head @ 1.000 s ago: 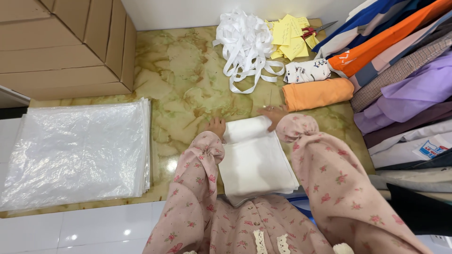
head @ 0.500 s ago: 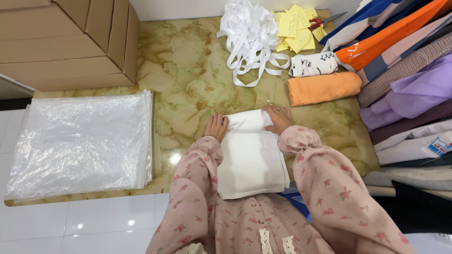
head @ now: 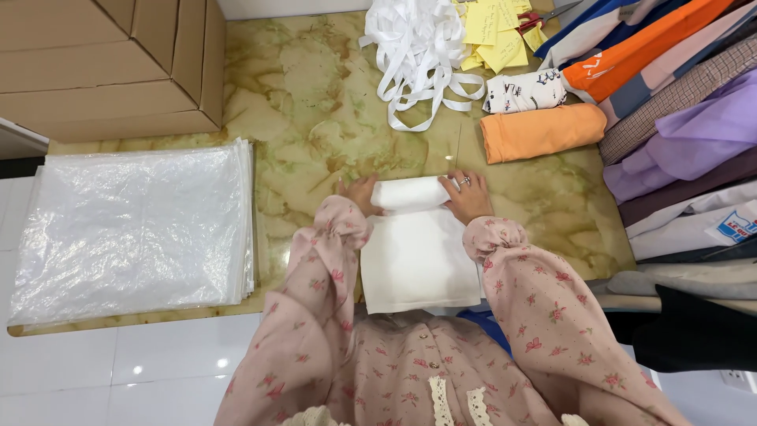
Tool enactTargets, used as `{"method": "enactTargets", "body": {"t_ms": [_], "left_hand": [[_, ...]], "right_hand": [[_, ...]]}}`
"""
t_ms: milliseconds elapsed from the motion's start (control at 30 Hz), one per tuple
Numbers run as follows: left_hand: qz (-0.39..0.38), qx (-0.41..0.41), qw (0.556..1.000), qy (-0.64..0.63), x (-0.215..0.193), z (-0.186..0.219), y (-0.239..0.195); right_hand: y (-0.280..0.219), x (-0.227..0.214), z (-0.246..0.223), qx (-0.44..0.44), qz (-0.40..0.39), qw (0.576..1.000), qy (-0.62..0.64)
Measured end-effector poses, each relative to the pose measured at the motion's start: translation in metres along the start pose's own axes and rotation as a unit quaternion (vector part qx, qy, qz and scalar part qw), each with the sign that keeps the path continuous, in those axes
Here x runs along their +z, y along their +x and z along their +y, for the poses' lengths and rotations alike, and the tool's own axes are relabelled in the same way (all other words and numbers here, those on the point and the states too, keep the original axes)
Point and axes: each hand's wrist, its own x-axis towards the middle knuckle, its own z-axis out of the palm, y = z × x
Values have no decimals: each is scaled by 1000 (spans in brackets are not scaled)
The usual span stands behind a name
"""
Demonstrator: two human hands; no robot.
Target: The person takes several shirts from a clothing rack, including white, black, light blue, and gray items. They fold each shirt by hand on a marble-patterned table and place them into a neat stack next to other folded garments.
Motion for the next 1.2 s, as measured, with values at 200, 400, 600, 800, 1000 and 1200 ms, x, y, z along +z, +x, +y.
{"method": "enactTargets", "body": {"t_ms": [200, 400, 600, 800, 1000, 1200], "left_hand": [[-75, -13, 997, -21, -3, 15, 24], [142, 22, 980, 135, 48, 11, 46], [344, 95, 892, 278, 81, -7, 35], [83, 71, 994, -8, 33, -5, -13], [-15, 45, 995, 89, 25, -23, 34], [197, 91, 955, 203, 52, -4, 23]], "right_hand": [[-6, 5, -3, 17, 40, 999, -12], [22, -34, 0, 123, -240, 954, 133], [35, -28, -3, 114, -400, 898, 141], [22, -29, -25, 128, -311, 937, 92], [20, -13, -16, 122, -320, 929, 138], [42, -37, 10, 97, -408, 888, 188]]}}
